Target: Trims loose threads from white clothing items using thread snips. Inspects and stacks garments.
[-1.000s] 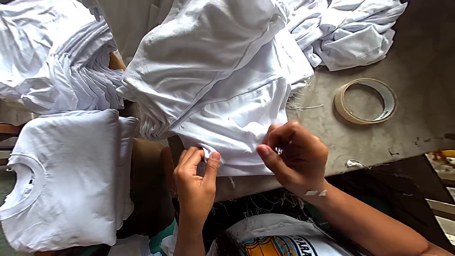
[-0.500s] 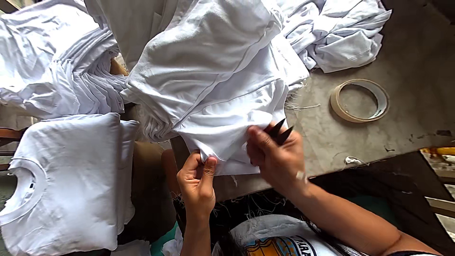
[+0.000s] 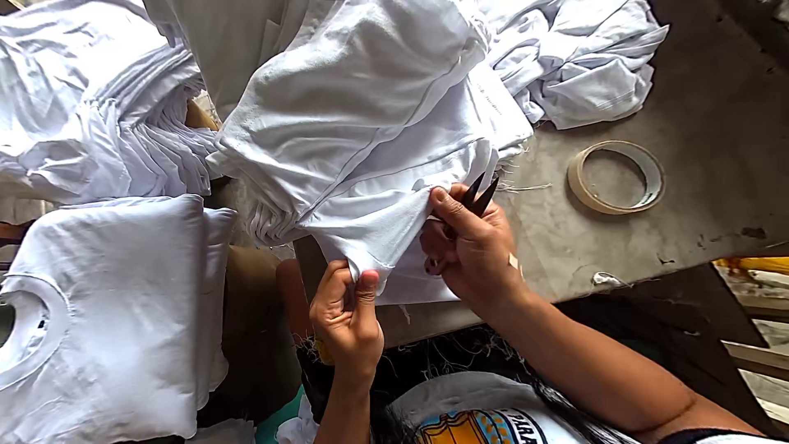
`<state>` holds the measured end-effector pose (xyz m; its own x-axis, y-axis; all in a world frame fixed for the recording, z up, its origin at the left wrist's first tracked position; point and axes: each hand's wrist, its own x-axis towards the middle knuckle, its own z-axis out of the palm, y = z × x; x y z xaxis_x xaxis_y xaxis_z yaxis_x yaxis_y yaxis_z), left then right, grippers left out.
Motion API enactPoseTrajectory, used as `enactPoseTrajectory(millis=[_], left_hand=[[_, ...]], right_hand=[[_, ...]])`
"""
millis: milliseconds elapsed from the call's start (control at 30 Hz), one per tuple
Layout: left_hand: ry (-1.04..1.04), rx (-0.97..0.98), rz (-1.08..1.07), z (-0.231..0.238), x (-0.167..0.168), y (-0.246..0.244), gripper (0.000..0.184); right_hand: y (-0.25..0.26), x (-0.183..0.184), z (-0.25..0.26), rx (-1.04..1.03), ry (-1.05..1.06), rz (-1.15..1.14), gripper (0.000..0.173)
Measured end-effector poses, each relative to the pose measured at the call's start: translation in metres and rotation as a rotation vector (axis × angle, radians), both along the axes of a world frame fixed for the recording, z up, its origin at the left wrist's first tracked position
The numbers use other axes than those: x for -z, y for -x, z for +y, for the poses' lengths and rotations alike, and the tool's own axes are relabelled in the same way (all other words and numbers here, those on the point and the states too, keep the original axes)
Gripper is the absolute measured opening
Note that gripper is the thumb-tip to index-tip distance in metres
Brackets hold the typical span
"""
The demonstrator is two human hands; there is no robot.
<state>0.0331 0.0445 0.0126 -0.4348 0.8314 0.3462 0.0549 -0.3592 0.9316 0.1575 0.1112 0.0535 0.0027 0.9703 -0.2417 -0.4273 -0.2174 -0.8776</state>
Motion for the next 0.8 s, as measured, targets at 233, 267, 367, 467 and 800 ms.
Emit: enactPoseTrajectory(millis=[233, 267, 367, 467, 800], left_hand=[[0.026, 0.036, 0.011, -0.004, 0.000, 0.002, 0.013], [0.025, 0.036, 0.010, -0.004, 0.000, 0.002, 0.013], [0.015, 0.041, -0.053, -0.004, 0.001, 0.002, 0.012], [0.010, 0.052, -0.118, -0.004, 0.001, 0.003, 0.012], [0.110, 0.106, -0.078, -0.004, -0.005, 0.005, 0.015]], right_hand=[[-0.011, 0.002, 0.010, 0.042, 0.127, 0.122, 0.028], [-0.012, 0.001, 0.011, 0.085, 0.122, 0.127, 0.029], [-0.013, -0.004, 0.010, 0.179, 0.072, 0.147, 0.031], [-0.016, -0.006, 0.007, 0.183, 0.015, 0.121, 0.030], [-0.033, 0.007, -0.017, -0.039, 0.043, 0.077, 0.024]])
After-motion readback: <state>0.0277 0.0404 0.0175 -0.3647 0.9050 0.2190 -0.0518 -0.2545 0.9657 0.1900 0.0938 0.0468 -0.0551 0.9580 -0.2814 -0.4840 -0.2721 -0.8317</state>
